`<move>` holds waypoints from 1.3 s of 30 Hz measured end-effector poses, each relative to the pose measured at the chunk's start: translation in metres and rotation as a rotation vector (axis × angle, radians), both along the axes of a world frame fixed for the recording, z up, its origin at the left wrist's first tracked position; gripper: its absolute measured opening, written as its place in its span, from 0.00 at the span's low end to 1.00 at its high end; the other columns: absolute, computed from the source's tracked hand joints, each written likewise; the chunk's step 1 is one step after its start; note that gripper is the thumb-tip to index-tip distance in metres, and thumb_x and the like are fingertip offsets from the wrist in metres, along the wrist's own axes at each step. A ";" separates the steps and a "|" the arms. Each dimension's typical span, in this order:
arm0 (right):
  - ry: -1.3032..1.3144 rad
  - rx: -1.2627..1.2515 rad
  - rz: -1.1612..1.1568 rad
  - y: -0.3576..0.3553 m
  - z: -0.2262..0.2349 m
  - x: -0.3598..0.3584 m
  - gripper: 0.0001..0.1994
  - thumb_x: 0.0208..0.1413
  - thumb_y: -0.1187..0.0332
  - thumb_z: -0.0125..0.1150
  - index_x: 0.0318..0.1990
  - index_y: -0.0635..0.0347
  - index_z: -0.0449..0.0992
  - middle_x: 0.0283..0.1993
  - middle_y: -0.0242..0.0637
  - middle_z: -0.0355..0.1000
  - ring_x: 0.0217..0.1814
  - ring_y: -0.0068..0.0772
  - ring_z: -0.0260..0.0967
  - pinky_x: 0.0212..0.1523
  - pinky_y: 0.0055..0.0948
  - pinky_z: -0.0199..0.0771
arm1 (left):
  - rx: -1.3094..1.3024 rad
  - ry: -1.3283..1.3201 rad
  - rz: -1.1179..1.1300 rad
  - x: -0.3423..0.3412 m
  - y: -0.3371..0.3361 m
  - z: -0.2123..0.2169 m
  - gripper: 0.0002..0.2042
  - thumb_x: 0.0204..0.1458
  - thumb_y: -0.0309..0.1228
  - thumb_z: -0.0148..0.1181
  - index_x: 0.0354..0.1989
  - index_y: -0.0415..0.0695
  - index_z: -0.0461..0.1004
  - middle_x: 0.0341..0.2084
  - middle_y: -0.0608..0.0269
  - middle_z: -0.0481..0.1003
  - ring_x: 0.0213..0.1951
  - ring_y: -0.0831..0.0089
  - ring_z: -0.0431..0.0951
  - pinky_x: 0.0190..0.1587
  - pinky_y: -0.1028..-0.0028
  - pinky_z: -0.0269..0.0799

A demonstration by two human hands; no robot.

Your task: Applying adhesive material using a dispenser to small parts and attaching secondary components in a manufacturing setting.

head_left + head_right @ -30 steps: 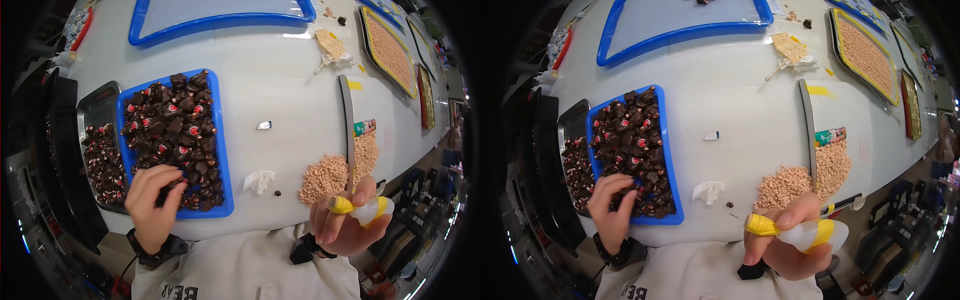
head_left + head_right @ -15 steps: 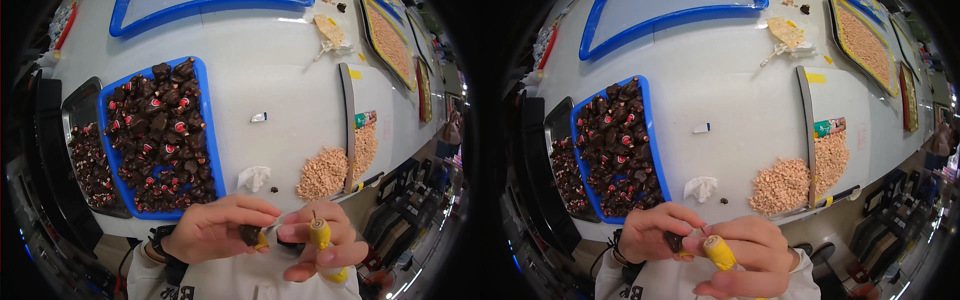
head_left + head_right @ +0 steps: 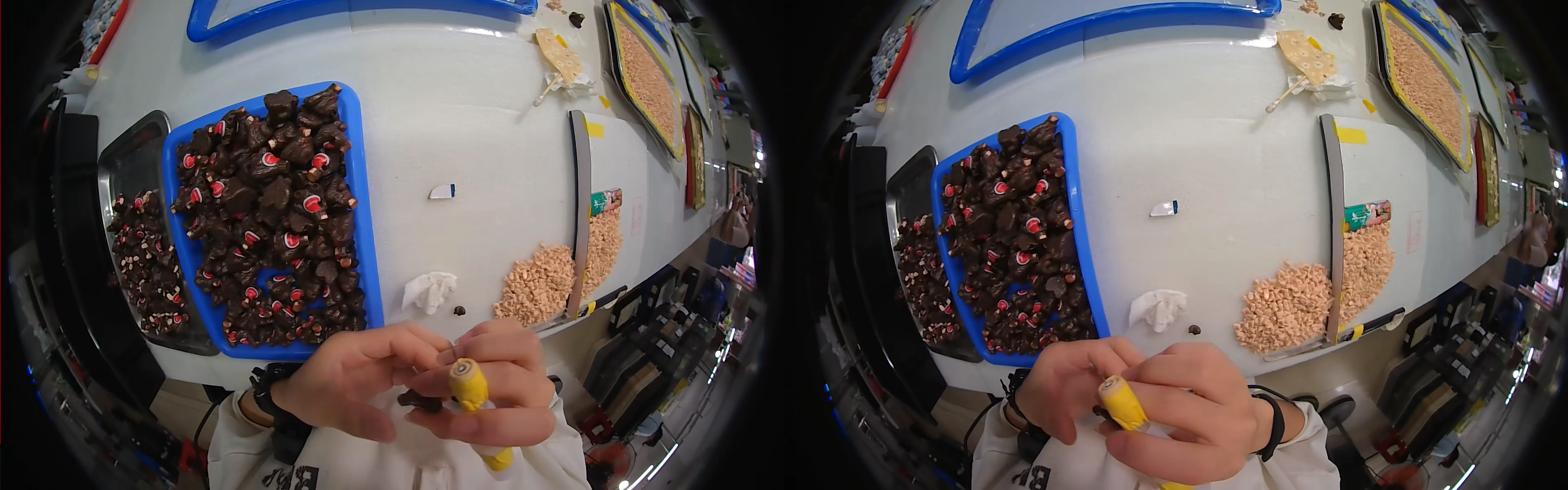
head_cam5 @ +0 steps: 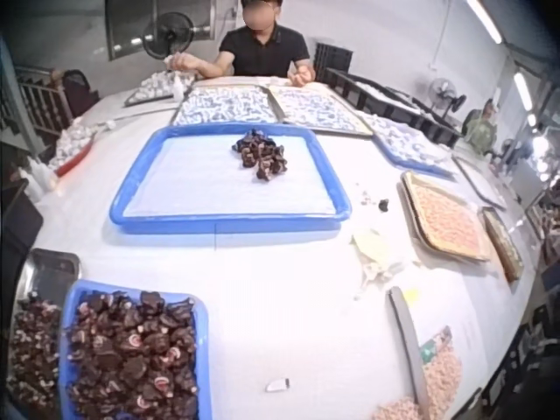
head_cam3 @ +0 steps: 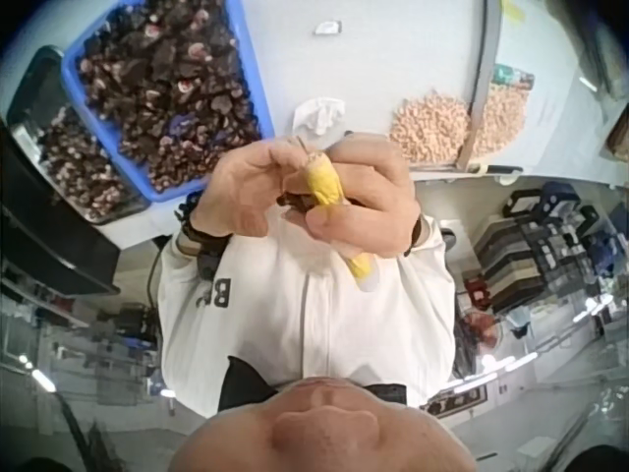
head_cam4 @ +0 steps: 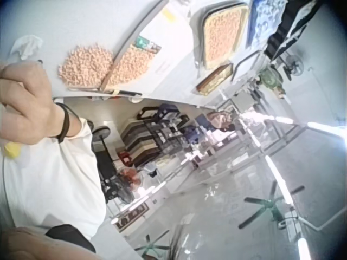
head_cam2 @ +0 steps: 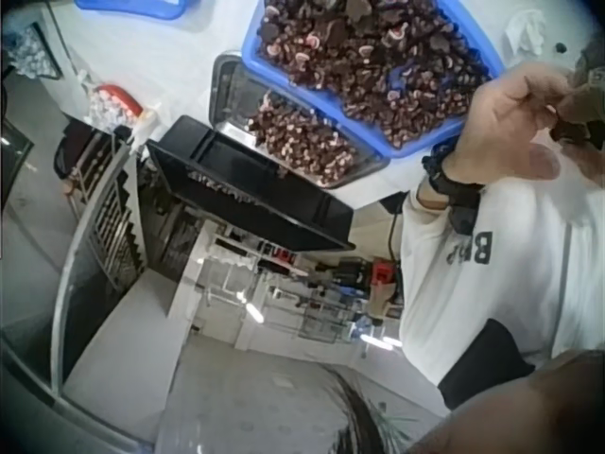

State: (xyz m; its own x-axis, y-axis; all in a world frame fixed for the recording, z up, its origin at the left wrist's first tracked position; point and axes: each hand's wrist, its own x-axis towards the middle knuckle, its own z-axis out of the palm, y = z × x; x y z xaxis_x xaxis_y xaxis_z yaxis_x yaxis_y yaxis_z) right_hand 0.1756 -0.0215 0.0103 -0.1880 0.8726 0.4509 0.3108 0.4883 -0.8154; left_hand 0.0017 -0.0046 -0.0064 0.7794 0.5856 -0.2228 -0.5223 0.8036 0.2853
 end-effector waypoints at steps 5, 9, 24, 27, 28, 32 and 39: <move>0.031 0.112 -0.016 0.004 -0.010 0.003 0.19 0.31 0.72 0.70 0.34 0.54 0.68 0.33 0.40 0.73 0.32 0.34 0.65 0.26 0.25 0.65 | -0.068 0.004 -0.022 -0.002 -0.004 0.001 0.21 0.46 0.18 0.57 0.51 0.32 0.62 0.47 0.54 0.67 0.53 0.66 0.65 0.54 0.68 0.60; 0.138 0.092 -0.085 0.008 0.004 0.007 0.13 0.34 0.71 0.66 0.32 0.59 0.74 0.31 0.40 0.73 0.28 0.35 0.68 0.22 0.22 0.63 | 0.089 0.049 -0.063 -0.001 0.001 -0.004 0.24 0.44 0.16 0.58 0.52 0.32 0.61 0.47 0.52 0.67 0.51 0.67 0.67 0.53 0.69 0.63; 0.211 -0.173 0.118 0.003 0.038 0.023 0.17 0.45 0.54 0.54 0.22 0.61 0.72 0.11 0.29 0.61 0.10 0.23 0.51 0.12 0.23 0.45 | -0.015 -0.019 0.033 0.000 -0.005 -0.005 0.18 0.41 0.15 0.62 0.42 0.37 0.65 0.39 0.56 0.66 0.44 0.71 0.68 0.46 0.72 0.65; 0.108 -0.260 0.099 -0.001 0.041 0.024 0.05 0.34 0.72 0.61 0.22 0.56 0.73 0.12 0.27 0.63 0.12 0.23 0.55 0.14 0.20 0.50 | -0.028 0.016 0.005 0.002 -0.003 0.001 0.20 0.43 0.17 0.62 0.46 0.35 0.65 0.39 0.58 0.66 0.42 0.73 0.68 0.47 0.73 0.64; 0.077 -0.276 0.106 0.000 0.043 0.024 0.07 0.30 0.76 0.59 0.23 0.56 0.74 0.13 0.27 0.62 0.13 0.23 0.55 0.14 0.20 0.50 | 0.008 0.071 0.020 0.003 -0.004 0.002 0.19 0.41 0.21 0.64 0.43 0.34 0.67 0.37 0.54 0.67 0.39 0.72 0.70 0.41 0.75 0.68; 0.088 -0.297 0.101 0.000 0.042 0.022 0.08 0.28 0.77 0.59 0.22 0.56 0.73 0.13 0.27 0.63 0.13 0.22 0.55 0.14 0.20 0.50 | -0.008 0.134 0.027 0.002 -0.002 0.002 0.18 0.40 0.24 0.67 0.39 0.33 0.69 0.35 0.51 0.67 0.35 0.70 0.71 0.36 0.77 0.71; 0.005 -0.293 0.103 -0.005 0.043 0.024 0.08 0.38 0.68 0.65 0.27 0.58 0.73 0.18 0.31 0.68 0.16 0.27 0.61 0.16 0.20 0.56 | 0.037 0.119 0.022 0.004 -0.002 0.004 0.18 0.40 0.23 0.67 0.40 0.33 0.69 0.35 0.50 0.67 0.35 0.70 0.71 0.36 0.77 0.71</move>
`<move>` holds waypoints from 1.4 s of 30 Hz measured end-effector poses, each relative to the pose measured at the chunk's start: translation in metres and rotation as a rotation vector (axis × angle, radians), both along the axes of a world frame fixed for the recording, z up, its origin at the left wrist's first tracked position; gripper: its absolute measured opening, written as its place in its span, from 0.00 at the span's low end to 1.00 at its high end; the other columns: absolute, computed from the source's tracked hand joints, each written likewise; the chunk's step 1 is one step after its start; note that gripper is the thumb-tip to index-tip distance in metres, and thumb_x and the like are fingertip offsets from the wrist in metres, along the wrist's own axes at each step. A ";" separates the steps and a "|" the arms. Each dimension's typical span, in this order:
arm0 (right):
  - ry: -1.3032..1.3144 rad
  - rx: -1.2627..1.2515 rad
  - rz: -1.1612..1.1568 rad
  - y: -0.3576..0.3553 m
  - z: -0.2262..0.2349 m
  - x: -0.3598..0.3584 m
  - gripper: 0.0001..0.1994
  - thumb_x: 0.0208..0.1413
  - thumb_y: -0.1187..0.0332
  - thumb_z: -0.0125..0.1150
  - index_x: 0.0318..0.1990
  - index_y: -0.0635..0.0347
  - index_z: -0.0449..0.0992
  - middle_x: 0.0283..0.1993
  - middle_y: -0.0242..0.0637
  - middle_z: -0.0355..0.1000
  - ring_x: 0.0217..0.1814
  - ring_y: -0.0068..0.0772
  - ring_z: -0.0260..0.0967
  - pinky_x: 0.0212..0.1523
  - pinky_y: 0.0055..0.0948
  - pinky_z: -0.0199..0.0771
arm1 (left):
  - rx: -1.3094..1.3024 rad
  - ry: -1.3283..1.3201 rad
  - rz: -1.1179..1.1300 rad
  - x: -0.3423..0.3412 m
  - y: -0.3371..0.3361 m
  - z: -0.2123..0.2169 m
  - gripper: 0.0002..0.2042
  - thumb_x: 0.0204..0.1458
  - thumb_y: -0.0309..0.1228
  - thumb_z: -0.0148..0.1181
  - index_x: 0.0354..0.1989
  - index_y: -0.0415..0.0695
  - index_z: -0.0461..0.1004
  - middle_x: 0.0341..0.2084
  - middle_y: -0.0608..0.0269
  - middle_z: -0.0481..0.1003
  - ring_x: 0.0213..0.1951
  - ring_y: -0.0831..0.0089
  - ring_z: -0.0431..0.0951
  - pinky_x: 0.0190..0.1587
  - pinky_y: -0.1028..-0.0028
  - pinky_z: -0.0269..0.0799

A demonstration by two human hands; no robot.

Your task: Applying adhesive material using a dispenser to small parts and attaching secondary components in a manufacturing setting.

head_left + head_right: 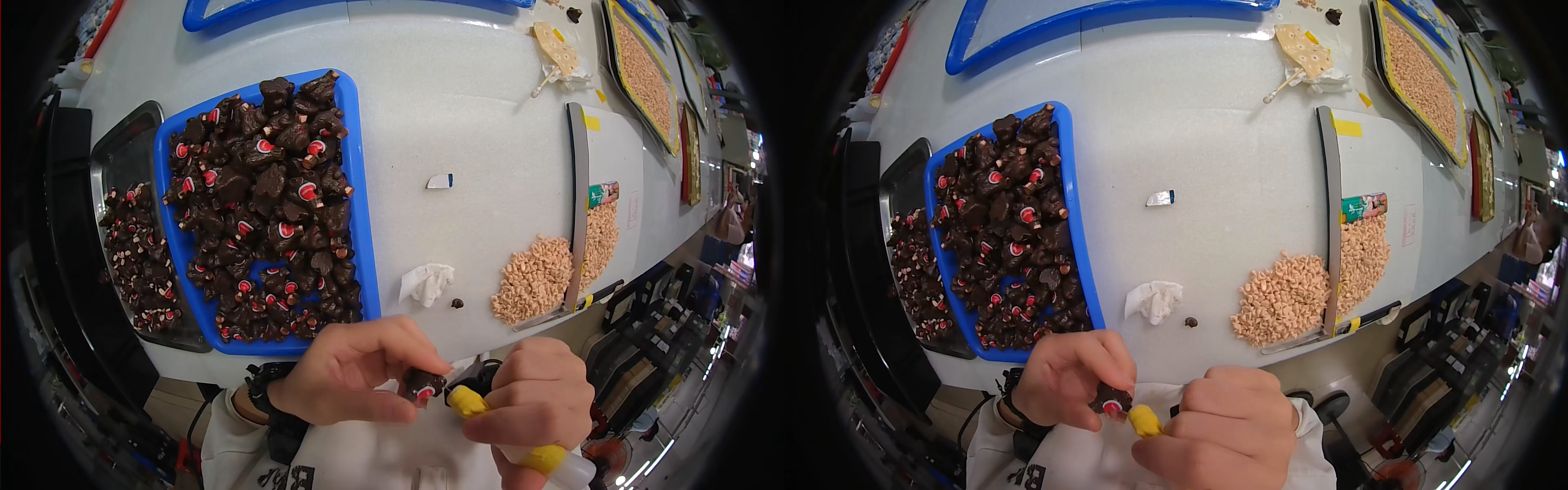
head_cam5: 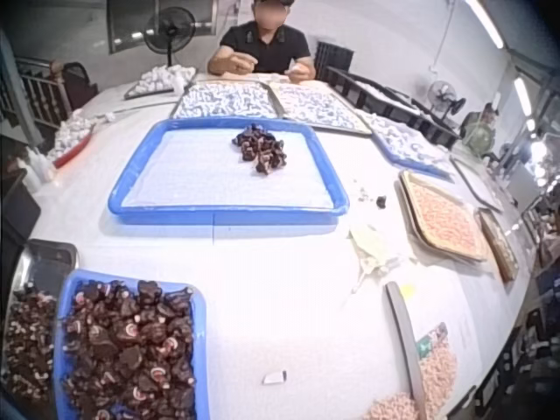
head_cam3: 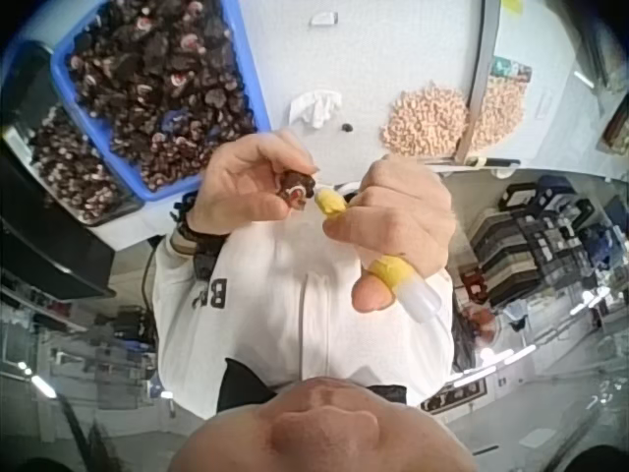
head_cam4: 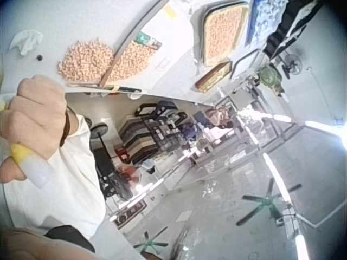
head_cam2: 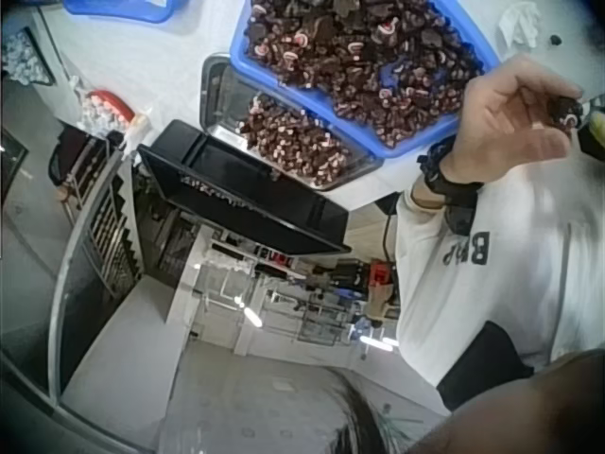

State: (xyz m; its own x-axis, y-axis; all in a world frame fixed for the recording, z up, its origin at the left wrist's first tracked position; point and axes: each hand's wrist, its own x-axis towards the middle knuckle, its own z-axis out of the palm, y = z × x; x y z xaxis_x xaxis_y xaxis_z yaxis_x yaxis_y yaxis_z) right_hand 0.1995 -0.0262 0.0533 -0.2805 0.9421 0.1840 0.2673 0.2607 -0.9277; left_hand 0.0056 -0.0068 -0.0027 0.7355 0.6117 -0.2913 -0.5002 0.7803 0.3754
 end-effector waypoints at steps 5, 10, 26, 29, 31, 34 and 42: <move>0.264 0.345 -0.087 0.012 -0.020 -0.009 0.31 0.54 0.42 0.45 0.22 0.67 0.72 0.11 0.31 0.60 0.08 0.23 0.48 0.11 0.25 0.41 | -0.041 0.009 -0.022 0.000 0.000 -0.002 0.17 0.41 0.22 0.65 0.40 0.33 0.68 0.36 0.49 0.67 0.35 0.69 0.71 0.37 0.75 0.72; 0.240 0.263 0.045 0.015 -0.009 -0.002 0.28 0.55 0.44 0.45 0.25 0.67 0.70 0.12 0.32 0.60 0.08 0.24 0.48 0.11 0.24 0.43 | -0.051 0.033 0.002 -0.001 0.000 -0.001 0.18 0.43 0.24 0.65 0.41 0.34 0.66 0.36 0.48 0.67 0.34 0.69 0.71 0.36 0.74 0.72; 0.065 0.150 -0.074 0.001 -0.004 0.018 0.11 0.44 0.65 0.63 0.31 0.61 0.73 0.18 0.36 0.72 0.15 0.30 0.67 0.17 0.21 0.64 | -0.060 -0.081 0.124 -0.006 -0.003 -0.013 0.18 0.43 0.18 0.62 0.44 0.33 0.66 0.39 0.55 0.66 0.38 0.72 0.71 0.43 0.73 0.68; -0.313 0.083 -0.270 -0.004 -0.021 0.041 0.16 0.51 0.67 0.60 0.45 0.58 0.61 0.34 0.45 0.72 0.37 0.37 0.72 0.30 0.25 0.70 | 0.022 -0.092 0.099 -0.004 0.000 -0.007 0.18 0.43 0.18 0.62 0.44 0.33 0.66 0.38 0.55 0.67 0.38 0.72 0.71 0.43 0.73 0.67; -0.485 0.033 -0.470 -0.005 -0.040 0.036 0.11 0.41 0.73 0.58 0.34 0.64 0.71 0.34 0.50 0.74 0.26 0.33 0.69 0.24 0.23 0.68 | 0.053 -0.100 0.089 -0.002 -0.001 -0.007 0.18 0.43 0.18 0.61 0.44 0.34 0.66 0.38 0.55 0.66 0.38 0.72 0.71 0.43 0.73 0.66; -0.659 0.038 -0.361 -0.004 -0.059 0.041 0.12 0.36 0.75 0.57 0.34 0.60 0.70 0.31 0.38 0.72 0.35 0.36 0.65 0.35 0.29 0.64 | 0.017 -0.077 0.045 -0.002 0.000 -0.007 0.17 0.44 0.18 0.61 0.44 0.34 0.66 0.38 0.55 0.66 0.38 0.72 0.71 0.42 0.73 0.66; -0.796 -0.040 -0.221 0.001 -0.059 0.034 0.14 0.35 0.76 0.56 0.35 0.57 0.69 0.29 0.34 0.69 0.36 0.38 0.61 0.38 0.32 0.60 | 0.031 0.023 0.025 0.000 -0.003 -0.006 0.21 0.40 0.23 0.66 0.44 0.36 0.65 0.34 0.52 0.68 0.33 0.70 0.73 0.36 0.75 0.70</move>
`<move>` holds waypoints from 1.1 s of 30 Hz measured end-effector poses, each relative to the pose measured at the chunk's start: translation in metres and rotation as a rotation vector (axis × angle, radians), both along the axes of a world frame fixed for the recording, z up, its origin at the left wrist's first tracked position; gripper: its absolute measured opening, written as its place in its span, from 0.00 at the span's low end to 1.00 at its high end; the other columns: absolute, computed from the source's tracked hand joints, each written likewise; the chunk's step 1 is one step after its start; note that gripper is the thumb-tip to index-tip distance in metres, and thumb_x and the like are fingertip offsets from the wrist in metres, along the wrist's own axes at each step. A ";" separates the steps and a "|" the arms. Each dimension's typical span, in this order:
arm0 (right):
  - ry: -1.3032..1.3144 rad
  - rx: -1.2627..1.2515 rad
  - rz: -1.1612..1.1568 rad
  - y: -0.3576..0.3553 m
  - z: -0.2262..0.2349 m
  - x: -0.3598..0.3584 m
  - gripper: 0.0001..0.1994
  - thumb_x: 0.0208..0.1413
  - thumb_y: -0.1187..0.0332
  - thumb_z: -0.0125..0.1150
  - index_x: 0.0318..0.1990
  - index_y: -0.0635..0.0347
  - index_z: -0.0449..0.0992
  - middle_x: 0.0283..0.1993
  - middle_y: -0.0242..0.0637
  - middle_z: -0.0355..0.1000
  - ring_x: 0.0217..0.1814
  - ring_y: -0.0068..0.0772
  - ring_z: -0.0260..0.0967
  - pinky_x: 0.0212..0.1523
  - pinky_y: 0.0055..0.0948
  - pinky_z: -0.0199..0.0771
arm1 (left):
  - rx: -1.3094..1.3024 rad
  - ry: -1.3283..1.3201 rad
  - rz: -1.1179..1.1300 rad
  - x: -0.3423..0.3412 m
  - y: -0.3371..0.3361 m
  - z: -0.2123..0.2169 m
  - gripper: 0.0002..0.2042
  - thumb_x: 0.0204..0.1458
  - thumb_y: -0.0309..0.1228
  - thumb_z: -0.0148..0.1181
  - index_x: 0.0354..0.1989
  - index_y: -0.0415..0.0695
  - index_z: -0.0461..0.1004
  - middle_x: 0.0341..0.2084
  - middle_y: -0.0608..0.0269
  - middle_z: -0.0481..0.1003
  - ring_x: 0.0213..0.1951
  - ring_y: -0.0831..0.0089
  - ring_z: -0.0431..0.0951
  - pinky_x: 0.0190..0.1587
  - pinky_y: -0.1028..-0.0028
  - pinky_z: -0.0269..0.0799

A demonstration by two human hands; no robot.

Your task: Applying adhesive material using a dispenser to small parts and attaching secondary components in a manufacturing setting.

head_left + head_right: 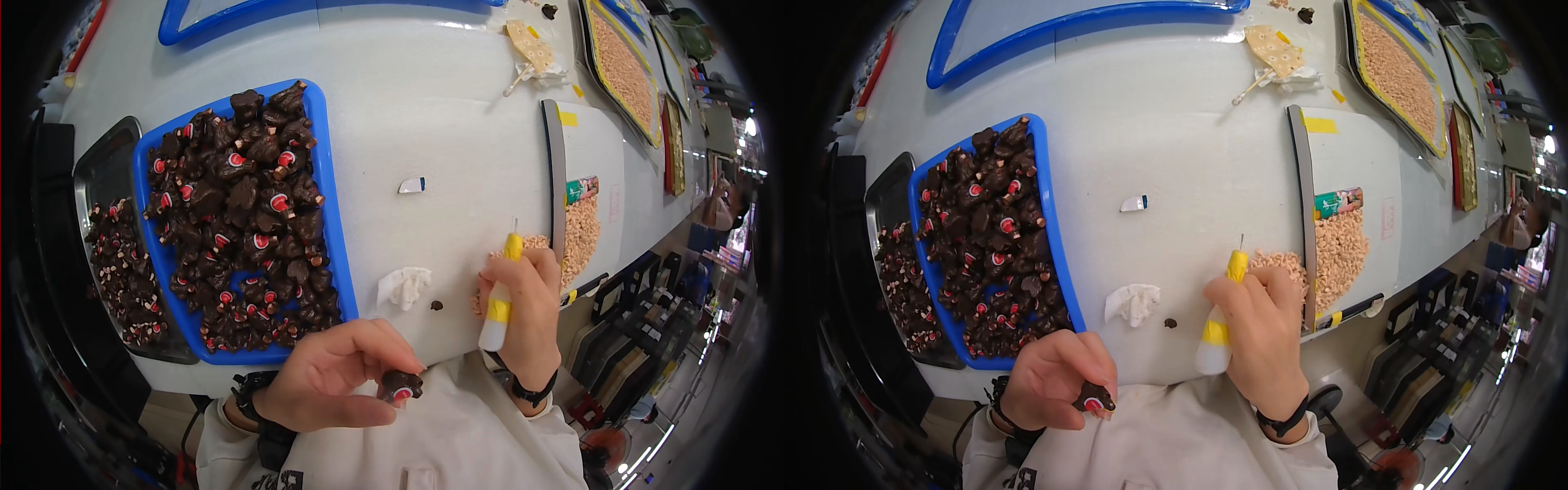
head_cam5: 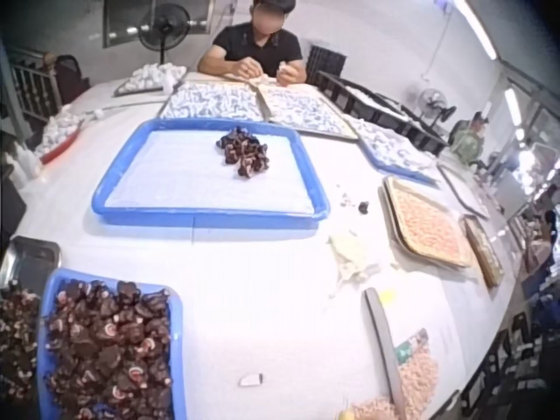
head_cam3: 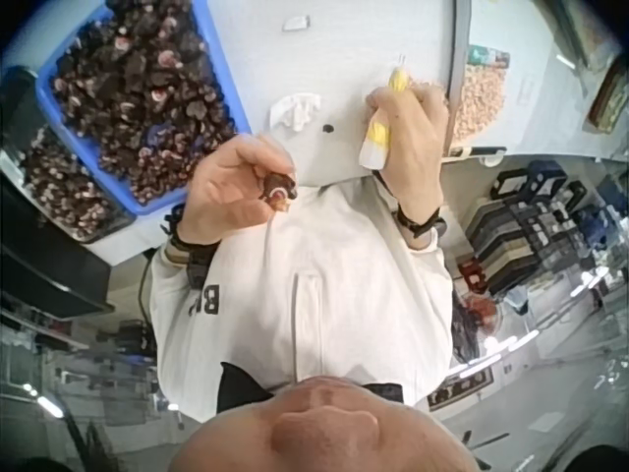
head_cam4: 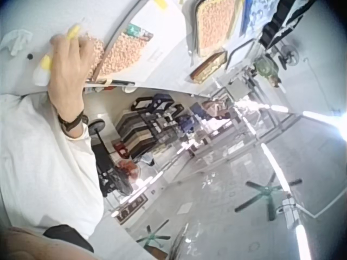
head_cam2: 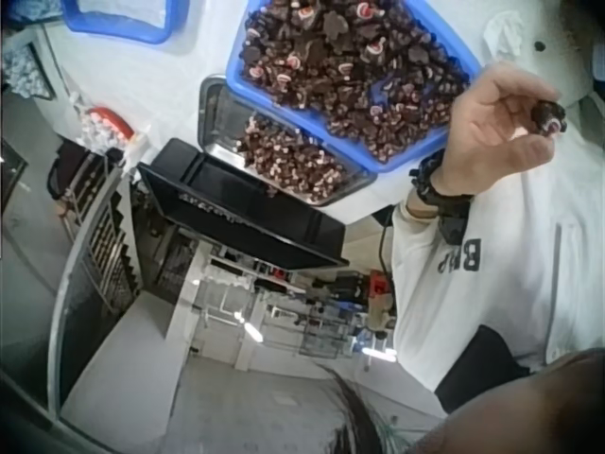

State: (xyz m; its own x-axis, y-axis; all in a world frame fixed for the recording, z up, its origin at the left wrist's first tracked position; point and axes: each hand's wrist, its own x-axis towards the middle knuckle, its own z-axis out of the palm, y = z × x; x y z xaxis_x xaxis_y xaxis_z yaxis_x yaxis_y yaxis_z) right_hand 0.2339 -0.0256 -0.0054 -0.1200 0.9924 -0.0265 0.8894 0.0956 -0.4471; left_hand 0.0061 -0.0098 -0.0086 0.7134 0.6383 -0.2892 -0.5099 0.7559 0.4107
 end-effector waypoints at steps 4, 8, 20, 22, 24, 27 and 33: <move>0.450 0.157 -0.028 -0.011 0.029 -0.007 0.16 0.32 0.76 0.58 0.35 0.58 0.69 0.30 0.35 0.71 0.35 0.36 0.61 0.36 0.29 0.61 | -0.059 0.089 -0.180 0.000 0.002 0.007 0.29 0.40 0.23 0.67 0.52 0.33 0.61 0.35 0.54 0.69 0.34 0.70 0.72 0.36 0.75 0.69; 0.719 0.092 0.267 -0.006 0.037 -0.023 0.10 0.29 0.71 0.62 0.26 0.54 0.76 0.34 0.30 0.72 0.37 0.32 0.63 0.33 0.24 0.63 | 0.323 0.116 -0.370 -0.003 0.014 0.008 0.36 0.38 0.24 0.69 0.57 0.28 0.56 0.35 0.56 0.71 0.35 0.72 0.73 0.36 0.76 0.68; 0.675 0.233 0.338 0.000 0.028 -0.034 0.12 0.39 0.70 0.61 0.35 0.51 0.70 0.31 0.36 0.73 0.32 0.32 0.65 0.29 0.27 0.63 | 0.370 -0.087 -0.421 -0.010 0.008 -0.003 0.36 0.46 0.26 0.63 0.61 0.35 0.50 0.41 0.57 0.71 0.38 0.76 0.71 0.38 0.78 0.67; 0.653 0.252 0.341 0.000 0.031 -0.034 0.12 0.47 0.68 0.60 0.37 0.49 0.64 0.30 0.37 0.75 0.28 0.30 0.66 0.28 0.27 0.63 | 0.049 -0.149 -0.479 -0.010 0.011 0.001 0.34 0.38 0.21 0.68 0.54 0.24 0.56 0.42 0.51 0.70 0.41 0.67 0.71 0.47 0.70 0.64; 0.677 0.180 0.321 0.000 0.034 -0.033 0.15 0.46 0.70 0.62 0.39 0.47 0.63 0.29 0.34 0.75 0.31 0.29 0.66 0.29 0.28 0.63 | 0.084 -0.161 -0.447 -0.010 0.007 -0.001 0.35 0.41 0.22 0.66 0.58 0.29 0.53 0.43 0.56 0.70 0.43 0.73 0.70 0.44 0.74 0.65; 0.729 0.192 0.337 0.006 0.032 -0.030 0.19 0.43 0.74 0.64 0.41 0.48 0.62 0.28 0.37 0.75 0.25 0.28 0.65 0.26 0.26 0.65 | 0.122 -0.152 -0.388 -0.011 0.006 -0.001 0.36 0.43 0.23 0.65 0.61 0.34 0.51 0.44 0.60 0.69 0.44 0.78 0.69 0.40 0.79 0.66; 0.856 0.287 0.247 -0.006 0.016 -0.028 0.15 0.35 0.75 0.66 0.35 0.58 0.75 0.31 0.39 0.73 0.31 0.33 0.67 0.30 0.26 0.67 | 0.041 -0.125 -0.395 -0.011 0.008 0.000 0.35 0.42 0.22 0.66 0.59 0.34 0.54 0.43 0.60 0.70 0.43 0.79 0.69 0.40 0.79 0.65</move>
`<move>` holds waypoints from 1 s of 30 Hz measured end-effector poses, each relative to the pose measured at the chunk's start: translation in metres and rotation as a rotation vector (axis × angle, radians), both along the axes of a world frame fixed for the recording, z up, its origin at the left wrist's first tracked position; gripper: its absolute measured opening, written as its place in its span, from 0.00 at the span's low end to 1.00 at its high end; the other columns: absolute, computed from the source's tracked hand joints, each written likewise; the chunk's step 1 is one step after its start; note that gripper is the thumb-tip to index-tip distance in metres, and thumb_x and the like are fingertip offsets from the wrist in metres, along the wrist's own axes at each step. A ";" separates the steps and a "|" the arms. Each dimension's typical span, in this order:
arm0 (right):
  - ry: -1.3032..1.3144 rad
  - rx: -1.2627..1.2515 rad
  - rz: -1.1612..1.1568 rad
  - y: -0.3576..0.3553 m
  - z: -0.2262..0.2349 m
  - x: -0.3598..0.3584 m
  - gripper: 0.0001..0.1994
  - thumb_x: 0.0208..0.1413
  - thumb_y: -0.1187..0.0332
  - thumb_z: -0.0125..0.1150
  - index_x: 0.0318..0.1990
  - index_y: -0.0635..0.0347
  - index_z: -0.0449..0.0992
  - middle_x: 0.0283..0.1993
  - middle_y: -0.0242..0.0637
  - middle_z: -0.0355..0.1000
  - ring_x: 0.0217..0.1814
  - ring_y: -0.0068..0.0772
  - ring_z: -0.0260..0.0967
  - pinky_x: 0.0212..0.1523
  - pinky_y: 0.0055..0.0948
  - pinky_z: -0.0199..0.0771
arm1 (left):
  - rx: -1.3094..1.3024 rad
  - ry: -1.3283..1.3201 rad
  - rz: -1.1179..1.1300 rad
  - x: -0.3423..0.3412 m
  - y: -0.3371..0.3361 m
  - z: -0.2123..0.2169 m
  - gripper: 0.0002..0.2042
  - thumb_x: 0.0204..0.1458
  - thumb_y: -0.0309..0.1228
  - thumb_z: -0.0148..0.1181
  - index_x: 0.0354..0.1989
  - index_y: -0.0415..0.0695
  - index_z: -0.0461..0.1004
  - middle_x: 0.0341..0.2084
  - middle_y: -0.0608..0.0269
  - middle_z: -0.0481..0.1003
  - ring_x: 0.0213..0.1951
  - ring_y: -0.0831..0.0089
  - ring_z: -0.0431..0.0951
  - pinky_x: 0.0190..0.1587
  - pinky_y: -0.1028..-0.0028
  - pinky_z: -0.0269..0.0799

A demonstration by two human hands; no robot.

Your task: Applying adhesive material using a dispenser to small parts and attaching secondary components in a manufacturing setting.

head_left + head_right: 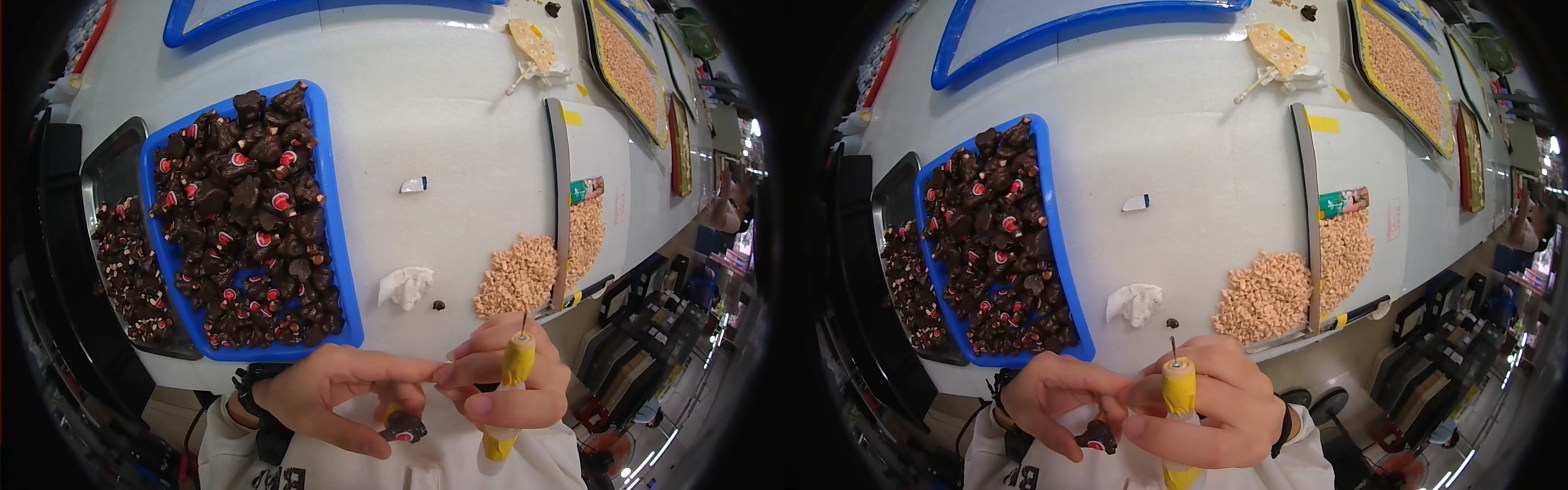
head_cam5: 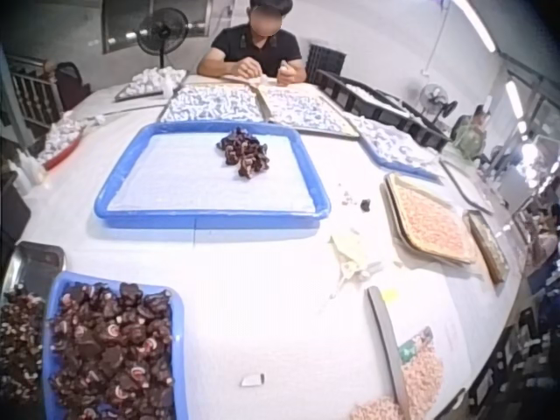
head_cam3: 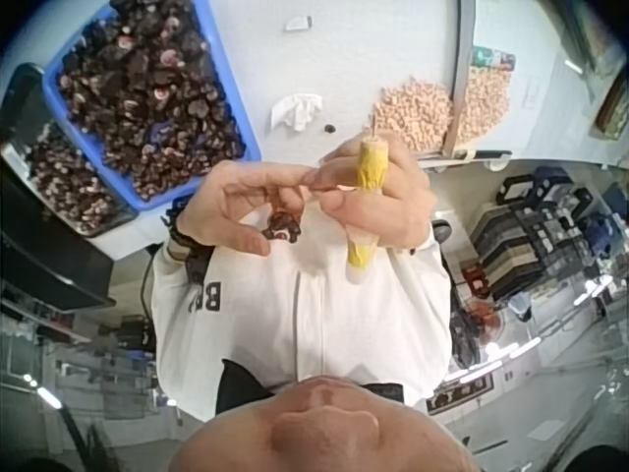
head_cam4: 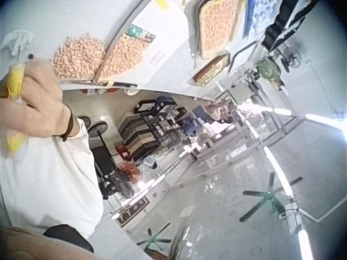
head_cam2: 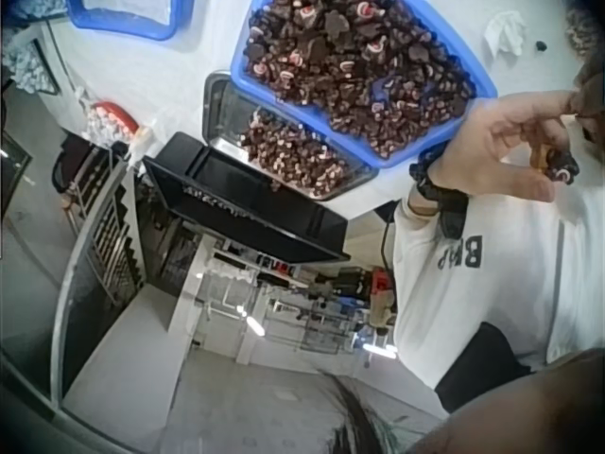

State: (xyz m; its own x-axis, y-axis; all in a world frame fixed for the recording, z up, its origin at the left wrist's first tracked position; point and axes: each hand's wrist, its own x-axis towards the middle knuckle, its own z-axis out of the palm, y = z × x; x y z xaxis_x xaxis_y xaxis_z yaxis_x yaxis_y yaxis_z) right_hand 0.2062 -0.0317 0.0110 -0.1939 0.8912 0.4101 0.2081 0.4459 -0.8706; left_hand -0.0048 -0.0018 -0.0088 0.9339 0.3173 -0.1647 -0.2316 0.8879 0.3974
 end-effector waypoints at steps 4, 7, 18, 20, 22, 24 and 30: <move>-0.060 -0.032 0.016 0.004 0.008 0.003 0.15 0.35 0.75 0.66 0.36 0.59 0.74 0.31 0.39 0.73 0.31 0.33 0.67 0.30 0.26 0.68 | -0.026 0.089 0.001 -0.001 0.001 0.005 0.36 0.38 0.22 0.68 0.55 0.23 0.55 0.39 0.45 0.72 0.42 0.63 0.73 0.47 0.65 0.65; -0.155 -0.059 0.016 0.006 0.011 0.002 0.16 0.34 0.73 0.67 0.36 0.58 0.74 0.31 0.39 0.73 0.31 0.33 0.67 0.29 0.25 0.67 | -0.044 0.137 0.025 0.001 0.002 0.007 0.35 0.38 0.22 0.68 0.55 0.23 0.55 0.38 0.46 0.72 0.42 0.62 0.73 0.47 0.65 0.66; -0.099 0.061 -0.071 0.003 0.012 -0.009 0.25 0.35 0.82 0.62 0.40 0.47 0.59 0.31 0.35 0.74 0.26 0.26 0.62 0.20 0.18 0.58 | 0.075 0.115 0.493 0.011 -0.009 -0.001 0.17 0.40 0.14 0.63 0.39 0.36 0.67 0.38 0.52 0.69 0.39 0.69 0.74 0.41 0.73 0.72; -0.106 -0.010 -0.085 0.003 0.014 -0.012 0.25 0.35 0.82 0.62 0.40 0.47 0.59 0.31 0.35 0.75 0.26 0.26 0.62 0.20 0.18 0.58 | 0.096 0.094 0.478 0.009 -0.009 -0.002 0.18 0.40 0.14 0.63 0.41 0.35 0.66 0.39 0.51 0.69 0.39 0.69 0.74 0.42 0.72 0.72; -0.115 -0.022 -0.086 0.002 0.015 -0.011 0.27 0.34 0.82 0.63 0.41 0.46 0.58 0.31 0.34 0.75 0.26 0.26 0.62 0.21 0.19 0.58 | 0.009 0.076 0.446 0.009 -0.008 0.002 0.19 0.40 0.14 0.63 0.42 0.35 0.66 0.39 0.51 0.70 0.40 0.69 0.75 0.43 0.72 0.72; -0.130 -0.042 -0.077 0.001 0.017 -0.008 0.27 0.34 0.81 0.63 0.42 0.45 0.58 0.31 0.34 0.74 0.26 0.25 0.62 0.22 0.19 0.58 | -0.077 0.061 0.419 0.007 -0.009 0.001 0.20 0.40 0.14 0.63 0.43 0.35 0.65 0.40 0.50 0.70 0.41 0.69 0.75 0.43 0.71 0.72; -0.171 -0.059 -0.114 0.000 0.016 -0.011 0.29 0.34 0.81 0.63 0.42 0.43 0.57 0.31 0.31 0.74 0.25 0.25 0.62 0.23 0.21 0.58 | -0.132 0.048 0.415 0.002 -0.010 0.001 0.23 0.41 0.15 0.63 0.47 0.34 0.64 0.40 0.51 0.71 0.42 0.68 0.75 0.45 0.71 0.72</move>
